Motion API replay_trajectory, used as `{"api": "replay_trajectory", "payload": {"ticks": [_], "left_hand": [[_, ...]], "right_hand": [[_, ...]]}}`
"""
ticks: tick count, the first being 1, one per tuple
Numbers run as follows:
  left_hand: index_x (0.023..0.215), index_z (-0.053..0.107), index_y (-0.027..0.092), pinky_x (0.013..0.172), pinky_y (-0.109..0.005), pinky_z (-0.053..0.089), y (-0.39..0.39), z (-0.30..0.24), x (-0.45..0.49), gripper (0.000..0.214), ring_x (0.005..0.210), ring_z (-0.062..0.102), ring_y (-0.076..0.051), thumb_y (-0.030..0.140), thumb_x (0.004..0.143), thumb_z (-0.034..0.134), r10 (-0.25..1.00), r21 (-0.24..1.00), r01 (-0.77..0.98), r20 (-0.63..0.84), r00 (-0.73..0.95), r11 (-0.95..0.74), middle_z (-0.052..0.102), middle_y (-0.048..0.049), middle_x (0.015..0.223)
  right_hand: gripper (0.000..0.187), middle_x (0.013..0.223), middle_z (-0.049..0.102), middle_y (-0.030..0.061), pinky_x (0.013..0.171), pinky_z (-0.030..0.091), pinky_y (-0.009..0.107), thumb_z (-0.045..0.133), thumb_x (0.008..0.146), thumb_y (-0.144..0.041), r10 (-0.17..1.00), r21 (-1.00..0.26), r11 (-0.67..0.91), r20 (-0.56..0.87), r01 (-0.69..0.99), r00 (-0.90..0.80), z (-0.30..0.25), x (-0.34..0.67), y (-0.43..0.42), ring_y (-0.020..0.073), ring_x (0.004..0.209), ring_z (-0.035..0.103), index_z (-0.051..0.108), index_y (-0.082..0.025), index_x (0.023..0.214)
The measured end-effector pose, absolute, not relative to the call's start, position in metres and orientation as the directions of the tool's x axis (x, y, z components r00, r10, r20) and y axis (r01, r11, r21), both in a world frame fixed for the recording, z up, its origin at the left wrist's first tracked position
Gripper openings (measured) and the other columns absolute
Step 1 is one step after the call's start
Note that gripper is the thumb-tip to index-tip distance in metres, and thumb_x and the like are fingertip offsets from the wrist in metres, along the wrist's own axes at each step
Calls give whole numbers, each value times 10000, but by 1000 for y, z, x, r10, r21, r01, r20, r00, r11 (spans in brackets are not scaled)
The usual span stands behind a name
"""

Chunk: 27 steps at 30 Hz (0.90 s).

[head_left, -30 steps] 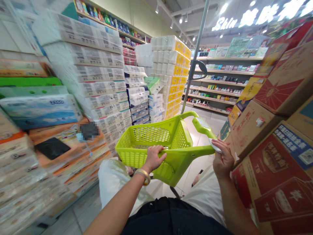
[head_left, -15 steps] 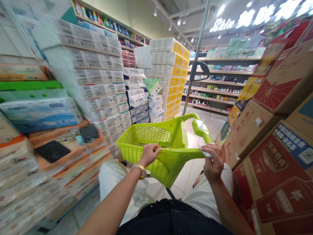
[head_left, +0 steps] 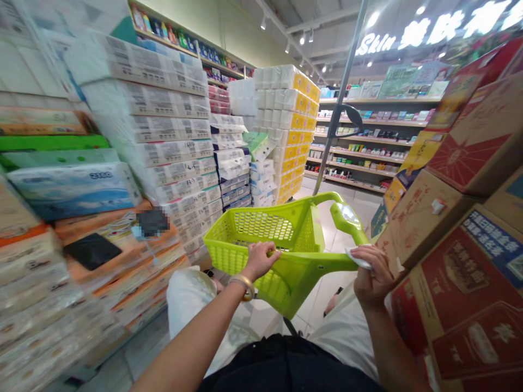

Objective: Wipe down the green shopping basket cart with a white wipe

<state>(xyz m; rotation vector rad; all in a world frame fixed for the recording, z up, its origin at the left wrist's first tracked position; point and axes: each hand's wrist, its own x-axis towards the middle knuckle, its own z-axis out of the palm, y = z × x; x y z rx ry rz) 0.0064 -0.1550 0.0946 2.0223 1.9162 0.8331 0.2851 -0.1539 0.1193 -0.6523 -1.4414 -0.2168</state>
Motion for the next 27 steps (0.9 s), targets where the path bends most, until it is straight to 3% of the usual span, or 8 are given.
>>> {"api": "replay_trajectory", "payload": {"ticks": [15, 19, 23, 27], "left_hand": [[731, 596, 210, 878, -355, 369, -131, 101, 13, 274, 837, 601, -192, 370, 900, 452, 980, 518, 838, 177, 92, -172, 682, 1, 794], [965, 628, 207, 990, -433, 330, -133, 111, 17, 234, 959, 597, -230, 316, 908, 430, 969, 489, 854, 237, 68, -180, 699, -42, 942], [1260, 531, 221, 1062, -416, 317, -148, 128, 48, 405, 1161, 521, -239, 325, 870, 504, 914, 468, 818, 371, 162, -335, 622, -69, 1230], [1286, 516, 230, 1073, -470, 329, -163, 137, 80, 546, 1134, 525, -281, 413, 783, 626, 832, 392, 764, 447, 328, -512, 607, -86, 1206]], "right_hand": [[215, 692, 628, 17, 743, 499, 397, 516, 872, -128, 178, -267, 793, 961, 547, 210, 125, 286, -159, 197, 718, 598, 654, -209, 728], [210, 694, 626, 18, 751, 481, 395, 510, 869, -112, 188, -258, 795, 965, 550, 181, 125, 278, -160, 201, 726, 587, 648, -215, 749], [197, 715, 644, 23, 780, 469, 406, 511, 864, -112, 240, -263, 789, 964, 555, 116, 126, 263, -167, 205, 740, 595, 641, -220, 763], [180, 806, 685, 36, 822, 464, 414, 504, 864, -132, 310, -257, 787, 951, 560, 2, 126, 245, -176, 215, 819, 620, 653, -226, 827]]}}
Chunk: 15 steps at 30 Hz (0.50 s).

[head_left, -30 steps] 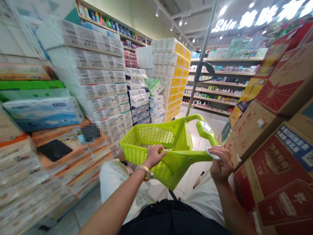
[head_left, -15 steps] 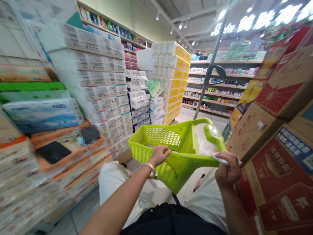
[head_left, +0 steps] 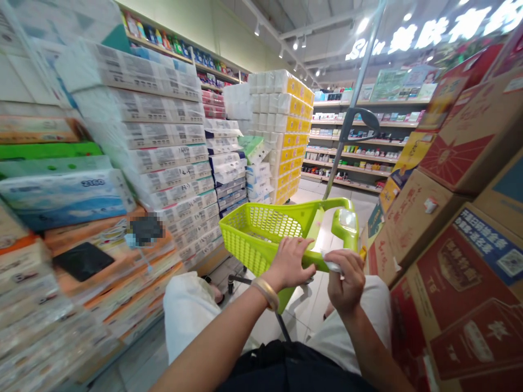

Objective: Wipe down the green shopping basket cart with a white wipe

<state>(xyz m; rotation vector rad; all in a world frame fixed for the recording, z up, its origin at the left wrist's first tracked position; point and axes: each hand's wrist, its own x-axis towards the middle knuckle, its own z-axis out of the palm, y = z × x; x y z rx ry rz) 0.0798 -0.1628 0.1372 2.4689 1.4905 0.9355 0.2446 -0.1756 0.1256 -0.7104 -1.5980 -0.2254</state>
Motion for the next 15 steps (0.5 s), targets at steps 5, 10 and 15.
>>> {"api": "replay_trajectory", "payload": {"ticks": [5, 10, 15], "left_hand": [[1190, 541, 180, 942, -468, 431, -167, 131, 73, 526, 1017, 542, -297, 456, 756, 655, 830, 374, 792, 484, 277, -482, 608, -116, 1092], [1094, 548, 203, 917, -444, 447, -164, 127, 55, 467, 986, 546, -280, 339, 680, 717, 832, 394, 798, 507, 226, -456, 599, -82, 1030], [987, 559, 205, 889, -428, 449, -166, 125, 56, 326, 931, 550, -259, 249, 680, 660, 818, 396, 807, 548, 174, -437, 601, -70, 950]], "right_hand": [[235, 987, 725, 39, 931, 470, 439, 494, 873, -128, 315, -204, 849, 936, 487, -158, 123, 246, -163, 223, 968, 657, 679, -244, 959], [249, 1053, 720, 64, 987, 480, 472, 495, 892, -149, 446, -416, 788, 894, 453, 44, 123, 250, -156, 242, 1080, 642, 676, -240, 1038], [289, 1049, 736, 38, 1049, 422, 467, 494, 858, -108, 401, -264, 878, 862, 400, -311, 132, 223, -184, 225, 1103, 637, 676, -250, 1033]]}}
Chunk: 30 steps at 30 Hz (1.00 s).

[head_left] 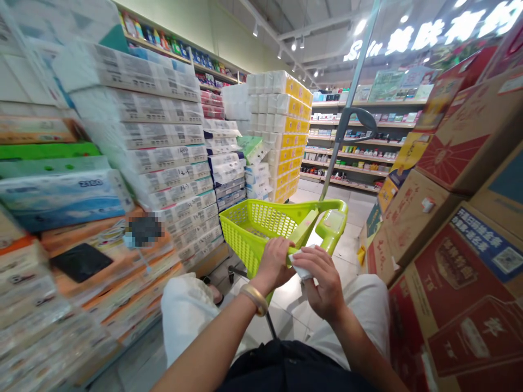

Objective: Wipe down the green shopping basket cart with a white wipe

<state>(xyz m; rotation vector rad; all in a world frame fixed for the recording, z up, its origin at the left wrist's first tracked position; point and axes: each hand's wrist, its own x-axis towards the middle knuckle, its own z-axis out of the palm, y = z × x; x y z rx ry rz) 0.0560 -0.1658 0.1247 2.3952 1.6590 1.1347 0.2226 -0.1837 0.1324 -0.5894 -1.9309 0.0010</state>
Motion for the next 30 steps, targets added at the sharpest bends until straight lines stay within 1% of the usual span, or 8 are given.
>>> {"api": "replay_trajectory", "payload": {"ticks": [3, 7, 9, 12, 14, 20, 26, 30], "left_hand": [[958, 555, 208, 883, -424, 441, -169, 123, 57, 287, 924, 547, -259, 233, 682, 632, 807, 387, 802, 559, 189, -456, 606, -70, 938], [949, 550, 209, 892, -422, 427, -172, 121, 60, 292, 928, 541, -262, 261, 676, 641, 804, 393, 786, 556, 211, -478, 609, -66, 949], [934, 544, 210, 879, -415, 425, -173, 120, 62, 260, 920, 539, -260, 270, 696, 630, 805, 390, 794, 558, 199, -466, 611, -66, 942], [869, 531, 217, 858, -407, 420, -175, 117, 64, 149, 890, 540, -252, 272, 744, 590, 805, 369, 816, 564, 184, -445, 608, -63, 898], [856, 530, 215, 853, -404, 420, -176, 117, 64, 138, 879, 538, -249, 268, 743, 588, 803, 368, 819, 569, 175, -440, 603, -60, 881], [918, 556, 188, 859, -409, 426, -179, 119, 61, 249, 891, 535, -252, 273, 697, 632, 788, 399, 786, 590, 174, -473, 610, -68, 908], [836, 534, 208, 832, -401, 423, -178, 118, 61, 150, 869, 541, -247, 254, 712, 604, 799, 397, 815, 588, 126, -421, 600, -57, 858], [879, 549, 211, 838, -405, 424, -181, 117, 58, 225, 899, 546, -259, 244, 671, 628, 793, 406, 810, 599, 115, -424, 601, -58, 882]], "right_hand": [[269, 1011, 744, 29, 1022, 437, 439, 497, 853, -111, 401, -253, 870, 862, 423, -310, 137, 224, -184, 214, 1046, 662, 684, -248, 988], [258, 978, 750, 38, 999, 457, 442, 487, 855, -117, 485, -379, 781, 868, 496, -101, 140, 235, -176, 225, 1009, 675, 687, -244, 957], [276, 1012, 747, 37, 1020, 441, 455, 489, 843, -105, 512, -367, 776, 842, 513, -172, 144, 232, -181, 231, 1045, 660, 689, -252, 962], [312, 1066, 740, 29, 1055, 410, 459, 505, 816, -80, 511, -281, 814, 762, 508, -397, 151, 222, -193, 227, 1083, 640, 695, -269, 976], [329, 1062, 742, 26, 1050, 416, 450, 505, 806, -66, 511, -273, 824, 735, 496, -446, 155, 223, -194, 218, 1064, 646, 695, -271, 979], [296, 983, 758, 34, 976, 488, 444, 482, 813, -79, 581, -400, 755, 775, 519, -247, 156, 245, -172, 224, 1012, 676, 696, -250, 926], [368, 1103, 736, 23, 1088, 393, 493, 488, 802, -48, 523, -330, 839, 711, 433, -470, 153, 227, -188, 217, 1119, 640, 686, -273, 1018], [283, 1059, 748, 30, 1082, 402, 506, 495, 858, -118, 569, -396, 790, 758, 467, -320, 149, 243, -172, 224, 1081, 662, 687, -266, 1003]]}}
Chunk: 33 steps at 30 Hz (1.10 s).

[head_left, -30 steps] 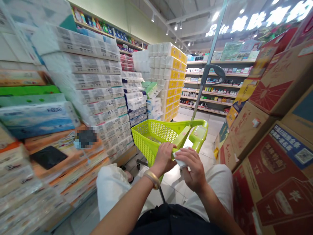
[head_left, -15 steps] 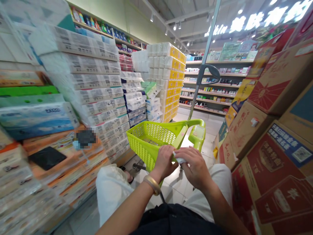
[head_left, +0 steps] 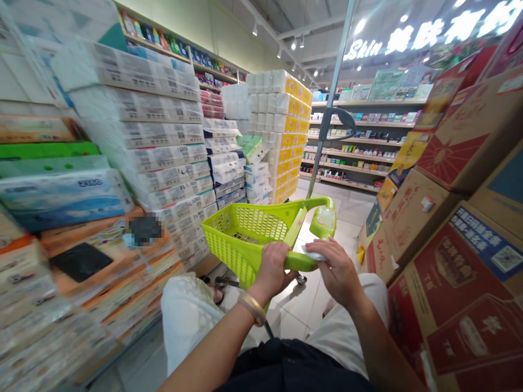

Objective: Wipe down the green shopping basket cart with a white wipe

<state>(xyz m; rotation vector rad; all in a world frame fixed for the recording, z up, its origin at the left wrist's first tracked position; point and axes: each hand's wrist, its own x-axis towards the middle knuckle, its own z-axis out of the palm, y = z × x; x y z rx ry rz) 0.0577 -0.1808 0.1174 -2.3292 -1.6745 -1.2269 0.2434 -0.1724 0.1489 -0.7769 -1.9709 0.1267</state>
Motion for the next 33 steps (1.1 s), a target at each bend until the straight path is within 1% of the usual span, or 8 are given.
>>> {"api": "replay_trajectory", "payload": {"ticks": [4, 8, 10, 17, 23, 25, 30, 33], "left_hand": [[908, 560, 200, 845, -412, 428, -183, 115, 55, 265, 919, 547, -265, 238, 656, 632, 777, 394, 809, 618, 118, -437, 605, -68, 902], [889, 562, 207, 843, -410, 433, -184, 114, 53, 225, 902, 555, -258, 250, 676, 621, 774, 400, 811, 626, 98, -426, 608, -60, 866], [888, 566, 207, 848, -410, 433, -185, 115, 52, 225, 903, 557, -257, 244, 673, 618, 772, 399, 811, 628, 99, -428, 610, -60, 863], [885, 562, 204, 850, -413, 426, -187, 117, 50, 245, 905, 548, -261, 246, 650, 617, 784, 403, 809, 611, 111, -429, 604, -61, 888], [913, 565, 214, 865, -413, 411, -189, 117, 50, 242, 923, 546, -263, 243, 677, 610, 793, 425, 803, 601, 96, -419, 609, -59, 898], [917, 563, 216, 872, -416, 411, -190, 117, 49, 256, 930, 545, -265, 235, 667, 615, 792, 425, 801, 603, 98, -422, 609, -59, 907], [916, 559, 215, 876, -417, 415, -188, 116, 49, 268, 938, 544, -271, 237, 658, 630, 783, 412, 804, 613, 104, -429, 607, -66, 925], [914, 556, 214, 877, -416, 414, -188, 114, 49, 254, 933, 543, -266, 251, 673, 627, 778, 409, 806, 621, 97, -428, 607, -63, 915]], "right_hand": [[270, 1063, 746, 62, 1049, 449, 500, 483, 874, -134, 579, -453, 770, 792, 449, -194, 146, 250, -168, 234, 1096, 660, 687, -246, 1011], [316, 1092, 739, 50, 1096, 406, 516, 483, 865, -97, 484, -358, 865, 781, 352, -395, 145, 231, -188, 226, 1147, 637, 689, -261, 1040], [323, 1089, 741, 46, 1097, 412, 505, 475, 880, -101, 457, -347, 884, 783, 313, -422, 143, 230, -189, 217, 1141, 644, 688, -266, 1058], [250, 1118, 729, 75, 1098, 418, 513, 490, 930, -193, 593, -537, 778, 798, 326, -103, 134, 252, -165, 235, 1147, 642, 675, -250, 1090], [300, 1075, 747, 45, 1091, 422, 510, 477, 915, -145, 454, -371, 887, 808, 275, -375, 139, 230, -190, 227, 1115, 659, 683, -273, 1091], [289, 1075, 747, 50, 1086, 432, 505, 485, 919, -162, 474, -386, 875, 808, 292, -350, 139, 235, -183, 230, 1107, 665, 683, -269, 1100], [254, 1104, 737, 64, 1047, 484, 469, 507, 924, -211, 611, -559, 752, 790, 349, -52, 135, 252, -162, 234, 1119, 663, 687, -253, 1098], [280, 1110, 734, 66, 1056, 471, 478, 501, 911, -180, 586, -515, 793, 791, 324, -176, 137, 241, -179, 234, 1147, 645, 679, -256, 1113]]}}
